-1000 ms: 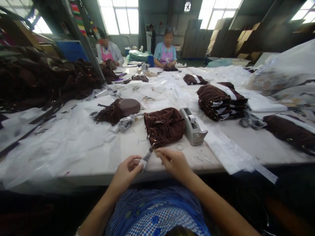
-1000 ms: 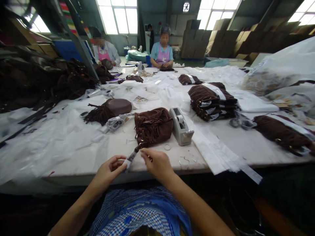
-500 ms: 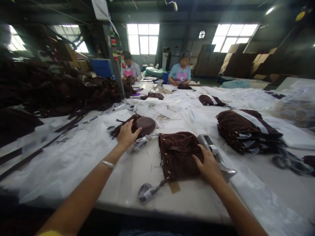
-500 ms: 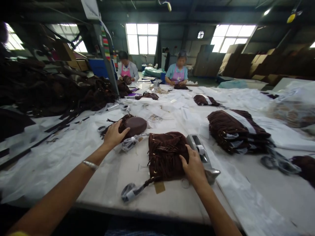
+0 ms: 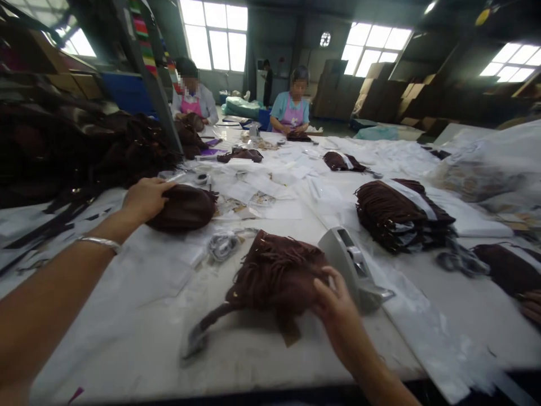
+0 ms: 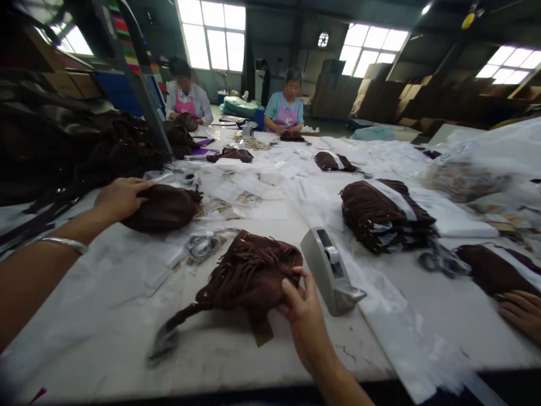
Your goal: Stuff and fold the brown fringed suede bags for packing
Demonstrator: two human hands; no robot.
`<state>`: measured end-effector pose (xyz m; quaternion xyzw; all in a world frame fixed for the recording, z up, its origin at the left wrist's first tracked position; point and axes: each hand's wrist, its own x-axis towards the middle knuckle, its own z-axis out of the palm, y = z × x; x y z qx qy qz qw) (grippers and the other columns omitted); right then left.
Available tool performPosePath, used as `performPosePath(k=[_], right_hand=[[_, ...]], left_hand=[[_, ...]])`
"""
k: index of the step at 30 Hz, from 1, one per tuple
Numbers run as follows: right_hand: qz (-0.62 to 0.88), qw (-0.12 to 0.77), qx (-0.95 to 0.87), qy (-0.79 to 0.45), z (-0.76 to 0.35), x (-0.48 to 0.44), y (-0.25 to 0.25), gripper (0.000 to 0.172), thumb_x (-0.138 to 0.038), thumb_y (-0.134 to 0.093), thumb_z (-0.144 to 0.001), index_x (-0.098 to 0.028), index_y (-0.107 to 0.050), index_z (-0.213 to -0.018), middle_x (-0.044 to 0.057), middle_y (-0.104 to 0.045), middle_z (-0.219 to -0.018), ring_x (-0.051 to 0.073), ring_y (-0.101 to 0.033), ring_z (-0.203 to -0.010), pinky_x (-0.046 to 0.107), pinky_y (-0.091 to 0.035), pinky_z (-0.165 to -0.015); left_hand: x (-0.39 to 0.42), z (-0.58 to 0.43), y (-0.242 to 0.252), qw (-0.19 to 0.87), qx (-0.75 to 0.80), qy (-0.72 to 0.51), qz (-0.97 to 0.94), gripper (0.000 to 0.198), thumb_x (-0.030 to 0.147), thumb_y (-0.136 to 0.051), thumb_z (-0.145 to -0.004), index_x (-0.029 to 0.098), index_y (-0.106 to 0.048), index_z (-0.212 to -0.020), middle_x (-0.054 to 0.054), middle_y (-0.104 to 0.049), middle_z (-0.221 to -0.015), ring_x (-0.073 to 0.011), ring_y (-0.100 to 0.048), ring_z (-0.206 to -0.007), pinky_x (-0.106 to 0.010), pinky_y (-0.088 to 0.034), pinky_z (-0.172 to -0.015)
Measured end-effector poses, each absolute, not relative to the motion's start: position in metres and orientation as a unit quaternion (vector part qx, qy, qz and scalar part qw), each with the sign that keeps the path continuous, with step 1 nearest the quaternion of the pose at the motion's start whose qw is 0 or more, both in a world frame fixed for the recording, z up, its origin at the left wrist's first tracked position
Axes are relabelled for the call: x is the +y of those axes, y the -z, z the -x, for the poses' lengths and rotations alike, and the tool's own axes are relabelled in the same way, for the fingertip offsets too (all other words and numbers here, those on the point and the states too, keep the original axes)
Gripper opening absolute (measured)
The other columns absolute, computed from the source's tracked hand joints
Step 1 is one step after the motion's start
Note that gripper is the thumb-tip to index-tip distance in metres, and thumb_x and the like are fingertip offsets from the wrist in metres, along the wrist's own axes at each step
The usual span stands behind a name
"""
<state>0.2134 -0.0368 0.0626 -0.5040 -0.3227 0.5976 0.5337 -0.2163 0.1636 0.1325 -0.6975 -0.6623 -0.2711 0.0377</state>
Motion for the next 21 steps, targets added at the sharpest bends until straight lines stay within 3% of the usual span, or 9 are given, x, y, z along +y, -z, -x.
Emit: performPosePath(k=[3,5,7,10,11,13,15,18,21], right_hand=[[0.489,0.354,-0.472,-0.643,-0.211,-0.067,-0.065,0.059,-0.046,-0.064,-0.088,-0.031,-0.04,-0.14,0.004,-0.071,-0.095,0.02,-0.071,-0.068,0.033,-0.06,-0.059],[0.538,0.349,-0.585,-0.497,-0.226,-0.069,-0.062,0.055,-0.041,-0.06,-0.091,-0.028,-0.044,-0.142,0.006,-0.071,-0.091,0.02,-0.07,-0.068,0.037,-0.061,-0.067],[0.577,0.387,-0.654,-0.299,-0.246,-0.059,-0.05,0.043,-0.032,-0.056,-0.092,-0.027,-0.055,-0.135,0.01,-0.07,-0.109,0.023,-0.069,-0.092,0.041,-0.058,-0.086],[0.544,0.338,-0.719,-0.27,-0.261,-0.038,-0.024,0.049,-0.025,-0.058,-0.087,-0.028,-0.056,-0.136,0.01,-0.057,-0.138,0.026,-0.06,-0.117,0.041,-0.056,-0.091],[0.523,0.326,-0.729,-0.299,-0.26,-0.031,-0.016,0.056,-0.025,-0.062,-0.085,-0.028,-0.052,-0.14,0.009,-0.054,-0.141,0.026,-0.06,-0.118,0.041,-0.057,-0.09],[0.487,0.318,-0.726,-0.367,-0.248,-0.019,-0.003,0.073,-0.026,-0.069,-0.08,-0.027,-0.041,-0.147,0.01,-0.057,-0.139,0.025,-0.064,-0.111,0.04,-0.057,-0.09],[0.469,0.332,-0.7,-0.424,-0.231,-0.007,0.004,0.082,-0.026,-0.071,-0.078,-0.026,-0.034,-0.151,0.009,-0.065,-0.127,0.023,-0.069,-0.1,0.04,-0.057,-0.09],[0.461,0.389,-0.659,-0.449,-0.208,0.008,-0.001,0.07,-0.026,-0.069,-0.077,-0.024,-0.045,-0.143,0.003,-0.073,-0.104,0.021,-0.07,-0.094,0.037,-0.057,-0.087],[0.453,0.448,-0.646,-0.421,-0.199,0.013,-0.016,0.051,-0.027,-0.067,-0.077,-0.025,-0.058,-0.128,0.002,-0.072,-0.103,0.019,-0.07,-0.089,0.032,-0.06,-0.079]], left_hand=[[0.111,0.192,-0.13,0.078,-0.665,0.264,0.694,0.041,0.033,-0.053,-0.087,0.011,-0.067,-0.12,-0.013,-0.065,-0.12,-0.0389,-0.057,-0.121,-0.056,-0.043,-0.1],[0.054,0.164,-0.125,0.043,-0.681,0.291,0.671,0.043,0.043,-0.052,-0.09,0.022,-0.064,-0.125,-0.004,-0.07,-0.102,-0.0281,-0.068,-0.094,-0.045,-0.051,-0.088],[-0.012,0.136,-0.113,-0.09,-0.702,0.306,0.637,0.042,0.056,-0.05,-0.088,0.025,-0.07,-0.109,0.0,-0.068,-0.071,-0.0212,-0.066,-0.066,-0.034,-0.052,-0.07],[-0.098,0.107,-0.076,-0.371,-0.663,0.159,0.63,0.048,0.063,-0.046,-0.087,0.024,-0.07,-0.074,-0.001,-0.067,-0.061,-0.0204,-0.064,-0.056,-0.029,-0.049,-0.057],[-0.118,0.101,-0.06,-0.412,-0.65,0.122,0.626,0.045,0.061,-0.049,-0.085,0.023,-0.072,-0.079,-0.001,-0.07,-0.064,-0.0217,-0.066,-0.059,-0.029,-0.05,-0.058],[-0.139,0.09,-0.03,-0.395,-0.675,0.142,0.607,0.042,0.056,-0.058,-0.081,0.023,-0.071,-0.102,-0.002,-0.073,-0.074,-0.025,-0.07,-0.07,-0.031,-0.051,-0.065],[-0.138,0.08,-0.01,-0.345,-0.701,0.212,0.587,0.058,0.054,-0.066,-0.075,0.02,-0.063,-0.122,-0.005,-0.075,-0.087,-0.0288,-0.071,-0.083,-0.034,-0.052,-0.072],[-0.109,0.067,-0.003,-0.342,-0.675,0.345,0.556,0.072,0.052,-0.075,-0.068,0.019,-0.057,-0.129,-0.009,-0.073,-0.109,-0.0321,-0.068,-0.103,-0.038,-0.053,-0.084],[-0.068,0.055,-0.011,-0.332,-0.621,0.517,0.486,0.062,0.047,-0.075,-0.071,0.019,-0.059,-0.125,-0.011,-0.068,-0.121,-0.03,-0.064,-0.111,-0.039,-0.053,-0.089]])
